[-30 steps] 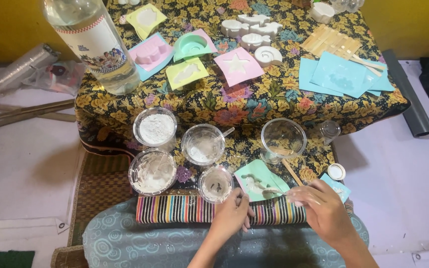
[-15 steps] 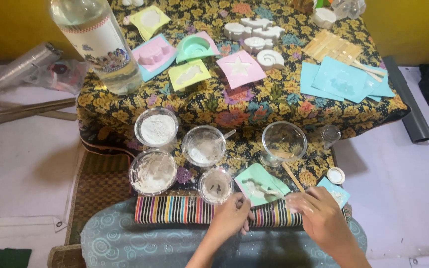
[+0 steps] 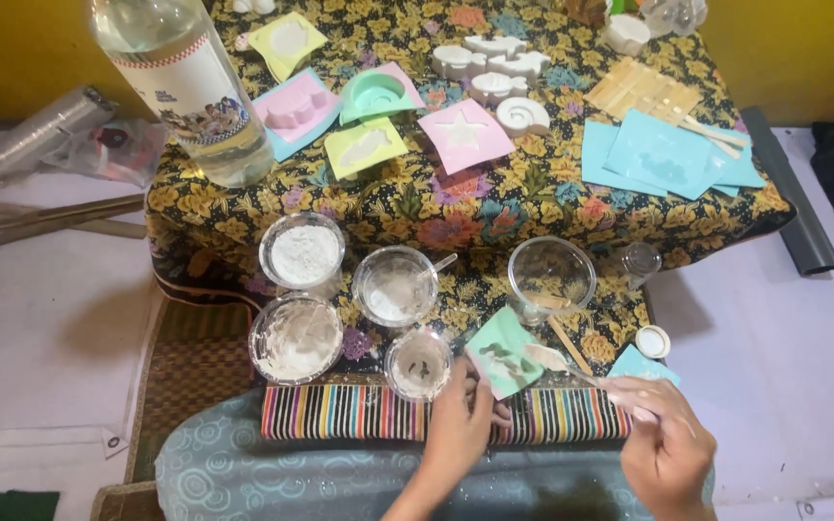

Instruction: The person is preparing a mixture by combining white powder and liquid in small bowls, stirring them with a stick, and then pouring the mixture into silicone molds.

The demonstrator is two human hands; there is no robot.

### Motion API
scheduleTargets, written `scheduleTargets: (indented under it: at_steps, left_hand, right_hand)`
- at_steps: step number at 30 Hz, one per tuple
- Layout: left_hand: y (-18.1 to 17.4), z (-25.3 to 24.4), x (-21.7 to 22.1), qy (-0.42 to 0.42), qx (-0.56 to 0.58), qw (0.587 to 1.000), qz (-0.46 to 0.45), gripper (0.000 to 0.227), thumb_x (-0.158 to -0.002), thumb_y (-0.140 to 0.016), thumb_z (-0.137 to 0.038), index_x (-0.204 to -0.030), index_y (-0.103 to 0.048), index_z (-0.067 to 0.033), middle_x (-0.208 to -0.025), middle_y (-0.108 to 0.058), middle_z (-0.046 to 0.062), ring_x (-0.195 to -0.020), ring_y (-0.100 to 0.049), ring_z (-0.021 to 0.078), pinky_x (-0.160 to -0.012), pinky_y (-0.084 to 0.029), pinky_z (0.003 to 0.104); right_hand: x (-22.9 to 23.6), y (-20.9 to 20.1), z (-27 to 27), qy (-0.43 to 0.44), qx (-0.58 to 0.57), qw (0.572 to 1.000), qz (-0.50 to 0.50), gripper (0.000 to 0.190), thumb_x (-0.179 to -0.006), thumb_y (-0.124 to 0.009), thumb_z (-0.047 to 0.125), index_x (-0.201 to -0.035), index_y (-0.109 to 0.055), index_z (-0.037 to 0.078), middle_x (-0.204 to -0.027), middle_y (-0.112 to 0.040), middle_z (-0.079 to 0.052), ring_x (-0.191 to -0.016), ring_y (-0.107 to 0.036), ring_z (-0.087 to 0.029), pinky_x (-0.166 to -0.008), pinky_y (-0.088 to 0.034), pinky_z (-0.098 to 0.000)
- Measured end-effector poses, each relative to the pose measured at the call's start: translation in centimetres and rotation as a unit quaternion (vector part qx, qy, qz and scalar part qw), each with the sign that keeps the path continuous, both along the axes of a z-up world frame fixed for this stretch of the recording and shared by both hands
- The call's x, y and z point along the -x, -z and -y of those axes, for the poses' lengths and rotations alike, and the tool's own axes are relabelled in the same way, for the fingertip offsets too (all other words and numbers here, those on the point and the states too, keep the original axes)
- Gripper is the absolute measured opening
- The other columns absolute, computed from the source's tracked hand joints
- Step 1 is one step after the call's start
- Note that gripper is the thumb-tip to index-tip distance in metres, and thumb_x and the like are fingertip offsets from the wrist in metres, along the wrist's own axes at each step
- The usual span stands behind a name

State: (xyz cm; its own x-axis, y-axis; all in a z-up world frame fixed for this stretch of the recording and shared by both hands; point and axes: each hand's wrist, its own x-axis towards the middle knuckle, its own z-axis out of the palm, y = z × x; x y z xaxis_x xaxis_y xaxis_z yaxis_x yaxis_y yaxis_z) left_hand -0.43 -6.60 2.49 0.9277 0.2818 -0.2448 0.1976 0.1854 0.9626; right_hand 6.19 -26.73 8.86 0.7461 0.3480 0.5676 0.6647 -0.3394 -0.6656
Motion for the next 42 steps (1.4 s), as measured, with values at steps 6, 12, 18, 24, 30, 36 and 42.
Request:
scheduleTargets:
  at_steps: [6,12,18,24,30,36,42]
  left_hand:
    - [0.8,-0.4,-0.8,0.036,0.098,0.992,-0.077,0.056,-0.103,-0.04,-0.001,-0.156,-0.02,-0.0016,-0.086,-0.067,0.023,-0.065,-0.074,0.0233,-0.058,-0.069,0.025]
    - [1.7,-0.7,-0.3,0.066,0.14,0.982,-0.108,0.051,-0.104,-0.037,-0.005,-0.153,-0.026,-0.0077,-0.091,-0.066,0.02,-0.065,-0.073,0.0204,-0.058,-0.065,0.025]
    - [1.9,-0.5,-0.1,0.053,0.146,0.983,-0.103,0.054,-0.103,-0.037,-0.004,-0.155,-0.026,-0.0083,-0.093,-0.068,0.02,-0.062,-0.073,0.0201,-0.055,-0.065,0.025]
    - [2.7,-0.6,0.0,0.055,0.164,0.981,-0.09,0.051,-0.103,-0.039,-0.005,-0.153,-0.029,-0.0069,-0.094,-0.067,0.02,-0.065,-0.073,0.0199,-0.057,-0.064,0.024]
    - [-0.6,-2.2,5.1,0.095,-0.227,0.96,-0.137,0.041,-0.104,-0.056,-0.039,-0.078,-0.058,-0.0073,-0.068,-0.062,0.005,-0.059,-0.053,0.0169,-0.059,-0.05,0.032]
    - [-0.4,-6.1,6.4,-0.099,-0.357,0.914,-0.165,0.082,-0.073,-0.087,-0.042,-0.134,-0.046,-0.0053,-0.117,-0.066,0.015,-0.103,-0.069,0.027,-0.09,-0.055,0.039]
    - [1.3,-6.2,2.3,-0.157,-0.386,0.907,0.063,0.071,-0.055,-0.093,-0.017,-0.117,-0.061,-0.0047,-0.11,-0.066,0.008,-0.102,-0.058,0.0241,-0.091,-0.047,0.037]
  right_hand:
    - [0.4,0.7,0.1,0.024,-0.004,0.999,-0.025,0.008,-0.095,-0.052,-0.003,-0.096,-0.06,-0.002,-0.101,-0.073,-0.016,-0.096,-0.071,-0.026,-0.088,-0.057,-0.035]
    - [0.3,3.9,-1.5,-0.036,0.023,0.999,-0.022,0.026,-0.081,-0.055,-0.012,-0.097,-0.069,0.003,-0.106,-0.078,-0.009,-0.076,-0.064,-0.013,-0.072,-0.052,-0.025]
    - [1.2,2.9,-2.7,-0.028,0.072,0.996,0.049,0.019,-0.08,-0.058,-0.007,-0.097,-0.061,0.001,-0.105,-0.074,-0.012,-0.087,-0.066,-0.023,-0.082,-0.054,-0.0351]
    - [0.6,2.5,-3.4,-0.052,0.135,0.986,0.077,0.018,-0.077,-0.066,-0.001,-0.094,-0.066,0.006,-0.1,-0.075,-0.006,-0.085,-0.067,-0.022,-0.081,-0.053,-0.0376]
    - [0.7,4.2,-0.8,-0.011,0.053,0.998,0.044,0.038,-0.071,-0.05,-0.016,-0.098,-0.066,0.005,-0.111,-0.077,-0.009,-0.082,-0.066,-0.014,-0.079,-0.056,-0.0287]
    - [2.9,2.0,-2.7,-0.052,-0.101,0.993,0.032,0.017,-0.106,-0.046,0.02,-0.097,-0.06,0.018,-0.103,-0.074,0.0,-0.087,-0.074,-0.009,-0.082,-0.061,-0.028]
    - [3.8,-0.5,-11.7,-0.091,0.132,0.974,0.16,0.021,-0.075,-0.073,0.005,-0.096,-0.071,0.011,-0.106,-0.075,-0.002,-0.077,-0.061,-0.018,-0.074,-0.049,-0.0345]
